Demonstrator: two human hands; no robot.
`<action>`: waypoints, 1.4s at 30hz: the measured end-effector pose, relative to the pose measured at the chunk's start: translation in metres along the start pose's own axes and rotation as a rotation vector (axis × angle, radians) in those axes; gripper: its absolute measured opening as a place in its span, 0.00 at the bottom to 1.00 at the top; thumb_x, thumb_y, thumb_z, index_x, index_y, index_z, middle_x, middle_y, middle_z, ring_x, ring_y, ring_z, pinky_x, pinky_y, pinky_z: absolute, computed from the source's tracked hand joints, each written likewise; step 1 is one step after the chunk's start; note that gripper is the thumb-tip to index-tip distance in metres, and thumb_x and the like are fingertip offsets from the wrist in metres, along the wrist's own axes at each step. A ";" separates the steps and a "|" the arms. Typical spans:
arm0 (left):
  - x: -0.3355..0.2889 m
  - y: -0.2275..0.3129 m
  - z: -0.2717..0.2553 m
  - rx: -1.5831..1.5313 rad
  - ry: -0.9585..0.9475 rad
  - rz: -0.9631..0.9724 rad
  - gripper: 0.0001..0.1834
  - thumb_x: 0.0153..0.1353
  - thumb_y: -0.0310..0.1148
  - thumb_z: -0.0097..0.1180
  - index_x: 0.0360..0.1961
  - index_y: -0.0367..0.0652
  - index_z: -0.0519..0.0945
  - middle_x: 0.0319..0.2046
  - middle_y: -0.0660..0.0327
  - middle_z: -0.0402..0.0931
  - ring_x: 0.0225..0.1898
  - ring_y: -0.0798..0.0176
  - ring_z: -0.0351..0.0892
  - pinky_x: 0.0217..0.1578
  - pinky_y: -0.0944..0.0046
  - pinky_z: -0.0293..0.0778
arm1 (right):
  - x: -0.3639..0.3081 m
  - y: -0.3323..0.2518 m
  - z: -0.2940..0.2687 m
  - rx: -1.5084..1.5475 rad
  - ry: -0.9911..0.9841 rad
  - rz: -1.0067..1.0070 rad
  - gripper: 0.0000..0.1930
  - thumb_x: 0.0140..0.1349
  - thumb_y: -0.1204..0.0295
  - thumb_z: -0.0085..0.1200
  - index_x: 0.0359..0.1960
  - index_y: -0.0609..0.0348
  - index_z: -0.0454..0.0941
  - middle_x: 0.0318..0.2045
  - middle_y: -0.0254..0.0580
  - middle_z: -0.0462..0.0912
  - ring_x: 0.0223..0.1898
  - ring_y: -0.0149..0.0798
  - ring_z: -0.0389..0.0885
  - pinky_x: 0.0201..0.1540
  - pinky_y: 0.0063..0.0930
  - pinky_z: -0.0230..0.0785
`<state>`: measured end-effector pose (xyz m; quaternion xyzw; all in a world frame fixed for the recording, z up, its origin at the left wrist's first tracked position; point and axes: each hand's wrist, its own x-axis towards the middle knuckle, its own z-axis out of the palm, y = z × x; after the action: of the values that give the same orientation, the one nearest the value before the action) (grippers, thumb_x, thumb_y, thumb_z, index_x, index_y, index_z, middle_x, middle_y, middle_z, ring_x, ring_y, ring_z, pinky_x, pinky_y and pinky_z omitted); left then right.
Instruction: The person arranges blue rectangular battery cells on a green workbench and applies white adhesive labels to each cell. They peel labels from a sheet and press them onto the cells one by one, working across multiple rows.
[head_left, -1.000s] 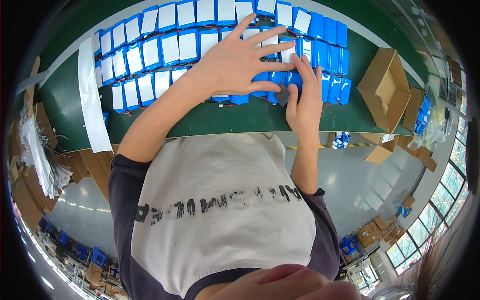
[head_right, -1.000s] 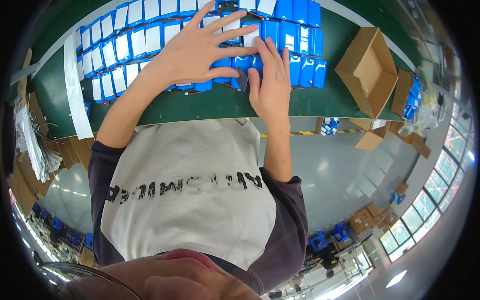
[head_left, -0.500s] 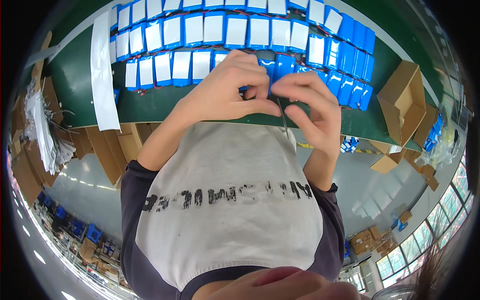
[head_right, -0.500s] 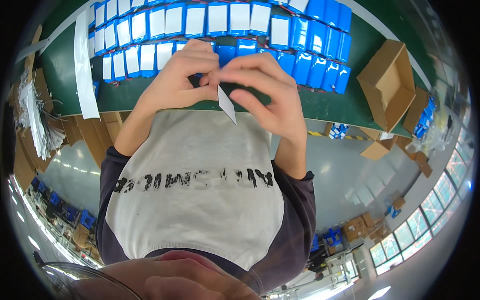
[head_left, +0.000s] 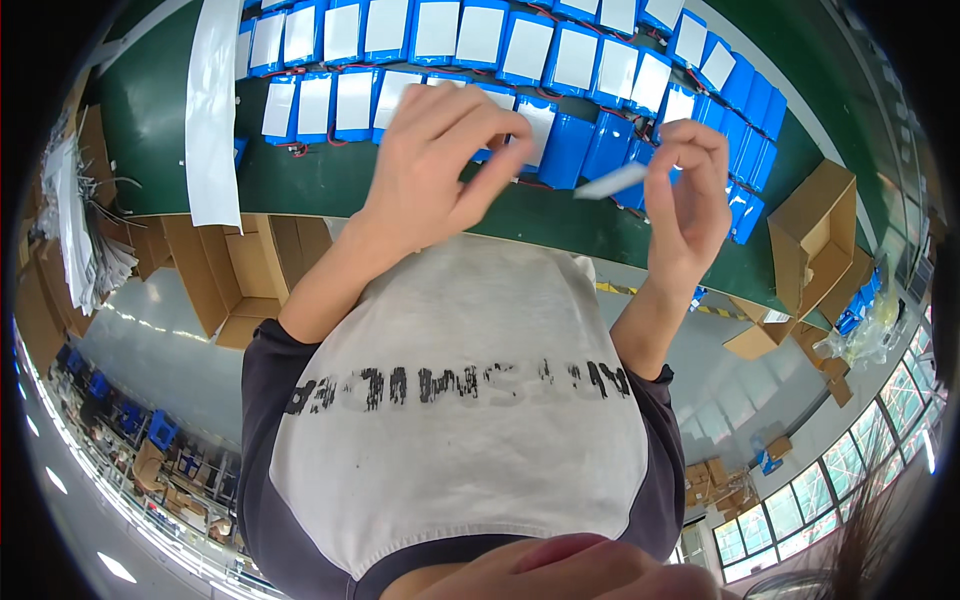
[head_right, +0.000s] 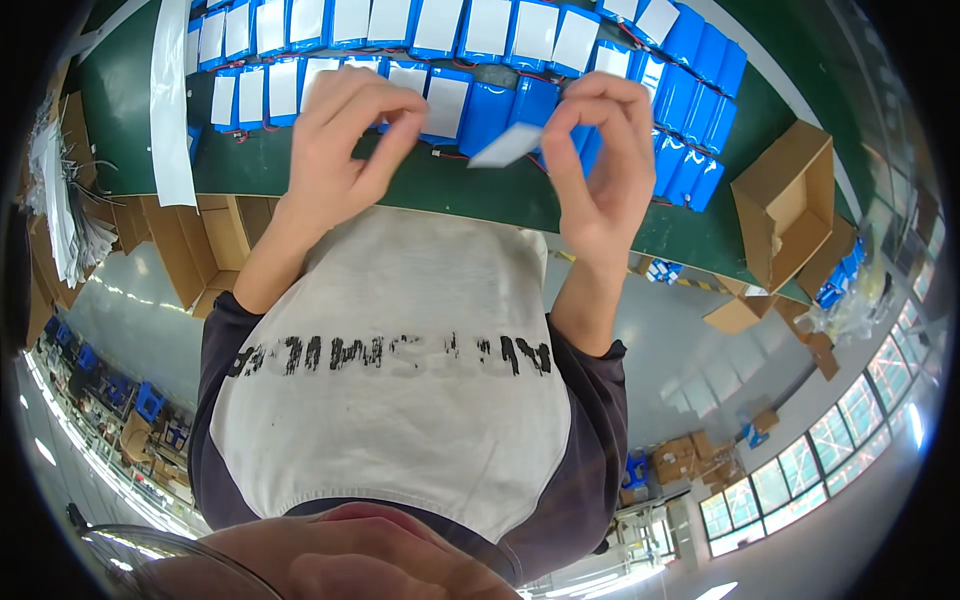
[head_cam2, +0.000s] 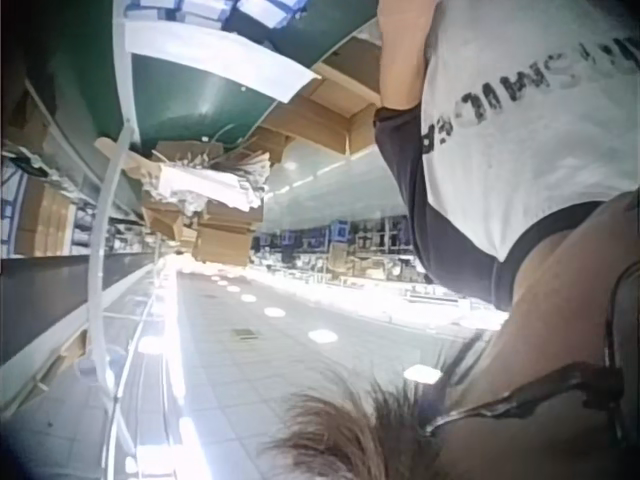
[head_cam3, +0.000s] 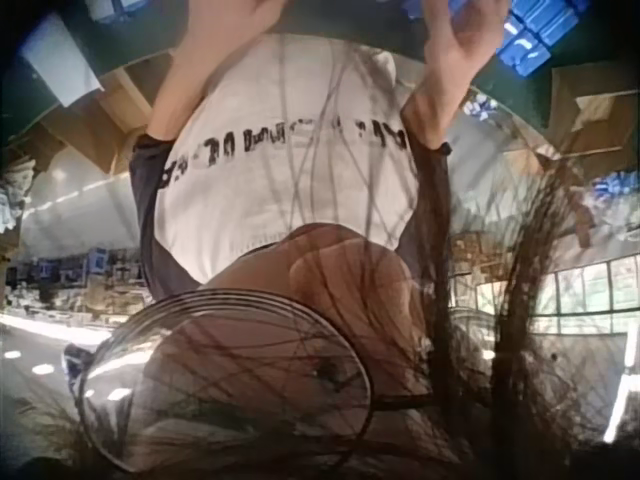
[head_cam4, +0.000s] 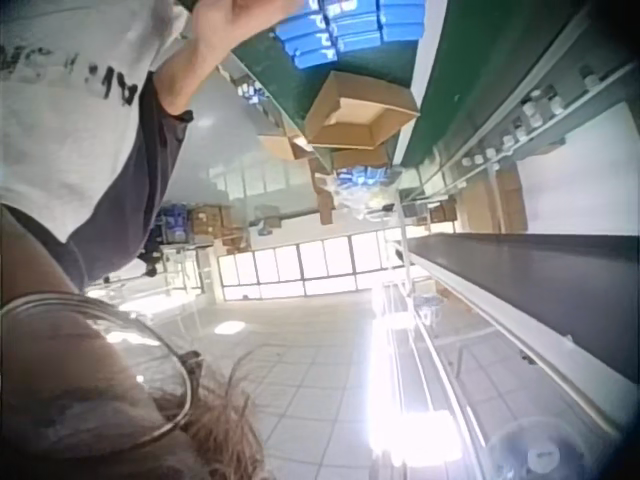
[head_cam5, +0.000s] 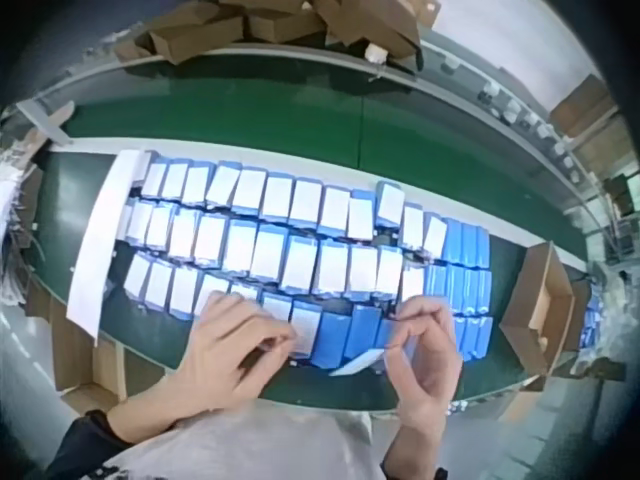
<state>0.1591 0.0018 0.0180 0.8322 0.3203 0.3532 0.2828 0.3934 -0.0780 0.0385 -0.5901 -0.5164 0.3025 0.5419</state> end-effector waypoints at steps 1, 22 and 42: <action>-0.003 -0.002 -0.001 0.021 0.016 0.011 0.08 0.56 0.24 0.67 0.37 0.43 0.85 0.31 0.63 0.80 0.34 0.61 0.75 0.40 0.61 0.66 | 0.002 0.002 -0.001 -0.156 -0.046 -0.020 0.05 0.57 0.75 0.66 0.33 0.58 0.83 0.48 0.41 0.79 0.49 0.44 0.73 0.53 0.34 0.66; -0.024 0.006 0.024 0.369 -0.203 0.245 0.23 0.49 0.31 0.70 0.50 0.53 0.87 0.57 0.69 0.79 0.61 0.58 0.74 0.66 0.45 0.67 | 0.002 0.024 0.025 -0.667 -0.065 -0.153 0.09 0.55 0.71 0.71 0.37 0.52 0.85 0.47 0.36 0.82 0.53 0.46 0.74 0.59 0.41 0.60; -0.100 -0.056 -0.177 0.429 0.696 -0.755 0.15 0.77 0.31 0.48 0.58 0.42 0.81 0.20 0.50 0.74 0.21 0.59 0.76 0.29 0.60 0.72 | 0.009 0.030 0.027 -0.530 0.160 -0.262 0.04 0.70 0.79 0.58 0.41 0.67 0.83 0.38 0.47 0.84 0.43 0.46 0.81 0.49 0.36 0.72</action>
<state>-0.0500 0.0074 0.0426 0.5330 0.7354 0.4083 0.0915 0.3797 -0.0566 0.0053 -0.6614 -0.6046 0.0372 0.4424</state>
